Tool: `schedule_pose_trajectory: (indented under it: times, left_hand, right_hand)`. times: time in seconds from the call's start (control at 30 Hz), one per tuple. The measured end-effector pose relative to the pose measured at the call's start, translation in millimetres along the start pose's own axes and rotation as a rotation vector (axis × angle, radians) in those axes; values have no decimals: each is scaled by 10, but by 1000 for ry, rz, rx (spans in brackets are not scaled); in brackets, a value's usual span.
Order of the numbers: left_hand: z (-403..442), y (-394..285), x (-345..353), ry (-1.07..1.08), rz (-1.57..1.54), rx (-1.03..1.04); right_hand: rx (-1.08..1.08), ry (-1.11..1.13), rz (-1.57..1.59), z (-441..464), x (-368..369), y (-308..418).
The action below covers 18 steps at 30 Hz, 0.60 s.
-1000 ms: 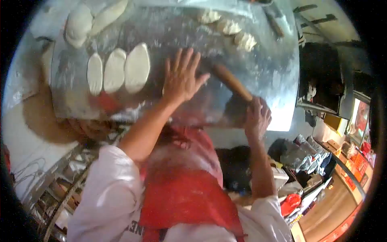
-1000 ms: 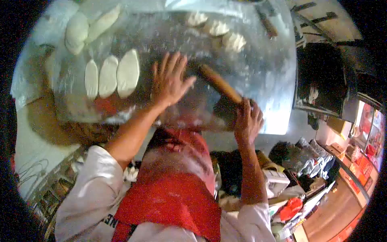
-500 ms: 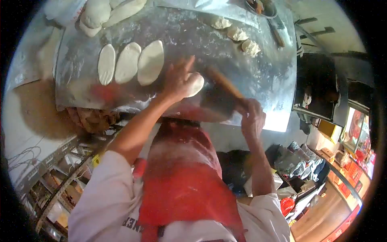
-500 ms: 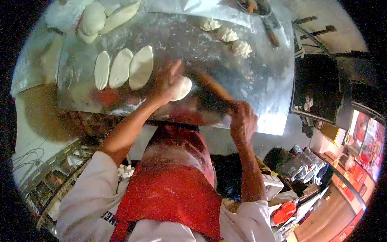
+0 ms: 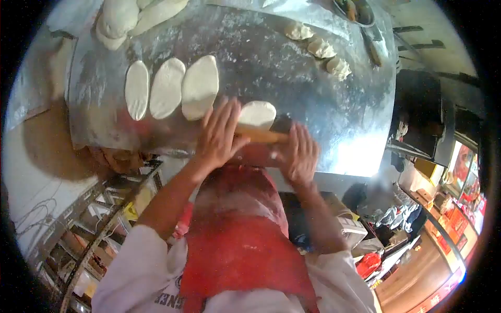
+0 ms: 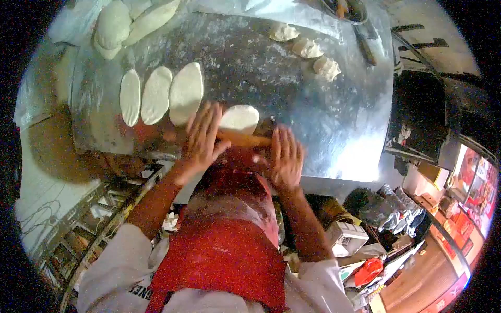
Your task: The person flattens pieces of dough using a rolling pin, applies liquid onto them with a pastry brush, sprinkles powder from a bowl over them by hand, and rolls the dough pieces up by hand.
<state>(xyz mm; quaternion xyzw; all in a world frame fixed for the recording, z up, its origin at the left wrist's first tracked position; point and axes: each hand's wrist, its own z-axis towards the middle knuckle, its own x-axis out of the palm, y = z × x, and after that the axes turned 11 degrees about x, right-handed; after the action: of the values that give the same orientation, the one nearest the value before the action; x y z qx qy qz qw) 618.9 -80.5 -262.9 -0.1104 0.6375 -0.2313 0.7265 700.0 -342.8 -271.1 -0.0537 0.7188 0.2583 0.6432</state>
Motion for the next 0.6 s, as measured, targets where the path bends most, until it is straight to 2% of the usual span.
schedule_pose_trajectory:
  times: [0.07, 0.13, 0.17, 0.2, 0.23, 0.3, 0.33, 0.4, 0.47, 0.57, 0.6]
  left_hand:
    - [-7, 56, 38, 62, 39, 33]
    - [490, 301, -12, 70, 82, 76]
    - [888, 450, -38, 74, 140, 105]
    - [1243, 661, 23, 0, 69, 65]
    - [1410, 779, 87, -70, -3, 23]
    - [1255, 616, 57, -76, 38, 20]
    - [1169, 481, 4, -100, 85, 22]
    - [368, 260, 23, 72, 4, 35]
    - [33, 64, -90, 49, -19, 130]
    - [716, 338, -44, 139, 21, 218]
    - [1076, 418, 59, 60, 58, 201]
  right_hand:
    - [32, 16, 2, -175, 13, 36]
    - [-4, 104, -24, 455, 49, -113]
    - [23, 76, -41, 914, -24, -127]
    - [50, 56, -59, 1158, -72, -131]
    - [57, 75, -56, 1081, -20, -148]
    - [141, -92, 91, 1054, -18, -149]
    - [146, -85, -6, 664, 62, -131]
    - [165, 58, 12, -213, 55, 21]
    - [157, 25, -48, -773, 35, 223]
    - [140, 21, -12, -242, 115, -68]
    - [113, -51, -14, 129, 89, -216]
